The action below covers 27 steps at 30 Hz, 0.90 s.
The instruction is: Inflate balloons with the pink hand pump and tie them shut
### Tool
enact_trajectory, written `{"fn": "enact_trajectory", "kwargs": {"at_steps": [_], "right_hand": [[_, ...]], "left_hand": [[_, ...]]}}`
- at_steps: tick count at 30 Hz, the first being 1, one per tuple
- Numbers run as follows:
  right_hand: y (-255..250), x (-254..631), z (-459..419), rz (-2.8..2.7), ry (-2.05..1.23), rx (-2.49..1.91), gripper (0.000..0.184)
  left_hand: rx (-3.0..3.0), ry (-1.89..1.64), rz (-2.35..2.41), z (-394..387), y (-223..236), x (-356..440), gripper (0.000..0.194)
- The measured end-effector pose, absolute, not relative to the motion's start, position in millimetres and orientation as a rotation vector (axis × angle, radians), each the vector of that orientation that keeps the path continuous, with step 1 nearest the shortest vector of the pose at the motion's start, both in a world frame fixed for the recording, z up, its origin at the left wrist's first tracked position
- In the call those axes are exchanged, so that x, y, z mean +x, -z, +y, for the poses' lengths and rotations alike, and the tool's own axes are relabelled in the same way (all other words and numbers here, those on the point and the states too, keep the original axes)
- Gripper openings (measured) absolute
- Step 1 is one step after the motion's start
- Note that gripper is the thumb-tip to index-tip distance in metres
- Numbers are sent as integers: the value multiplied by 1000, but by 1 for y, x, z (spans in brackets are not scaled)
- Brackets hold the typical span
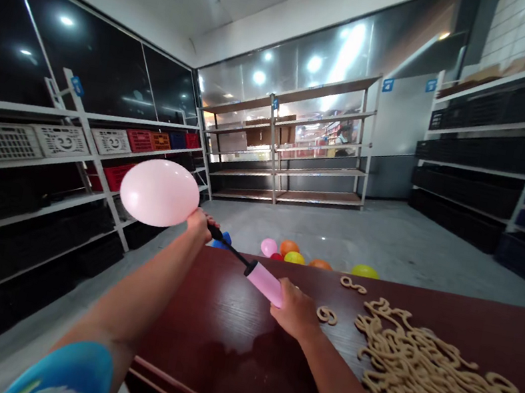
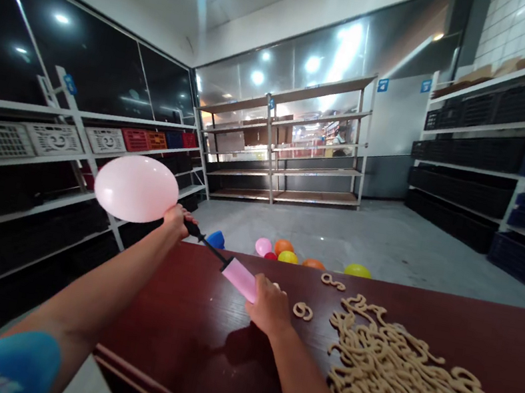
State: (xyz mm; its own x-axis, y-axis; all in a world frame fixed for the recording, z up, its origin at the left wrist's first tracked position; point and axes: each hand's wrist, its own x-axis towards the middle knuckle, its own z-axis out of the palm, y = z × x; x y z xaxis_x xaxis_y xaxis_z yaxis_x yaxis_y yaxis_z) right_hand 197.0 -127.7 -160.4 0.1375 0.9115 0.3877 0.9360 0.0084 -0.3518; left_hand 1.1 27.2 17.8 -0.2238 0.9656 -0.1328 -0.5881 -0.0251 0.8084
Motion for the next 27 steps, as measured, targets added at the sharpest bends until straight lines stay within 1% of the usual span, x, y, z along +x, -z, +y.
{"fn": "enact_trajectory", "kwargs": {"at_steps": [3,6,14,17,21,27], "right_hand": [[158,196,-129,-1756,49,-1907,26],[158,195,-131,-1766,57,-1948,30],[161,192,-132,-1777,53,-1973,28],[160,192,-132,-1753,27,-2003,30],[158,194,-131,-1730,13,-2003,30],[158,196,-130,-1735,13,-1926,31]], "left_hand": [[572,-1617,923,33,-37,-14,27],[575,-1629,930,34,-36,-14,28],[542,-1511,964,2,30,45,28],[543,-1461,946,-11,42,63,29],[559,-1460,916,-9,29,61,29],[598,-1561,908,17,-21,14,28]]}}
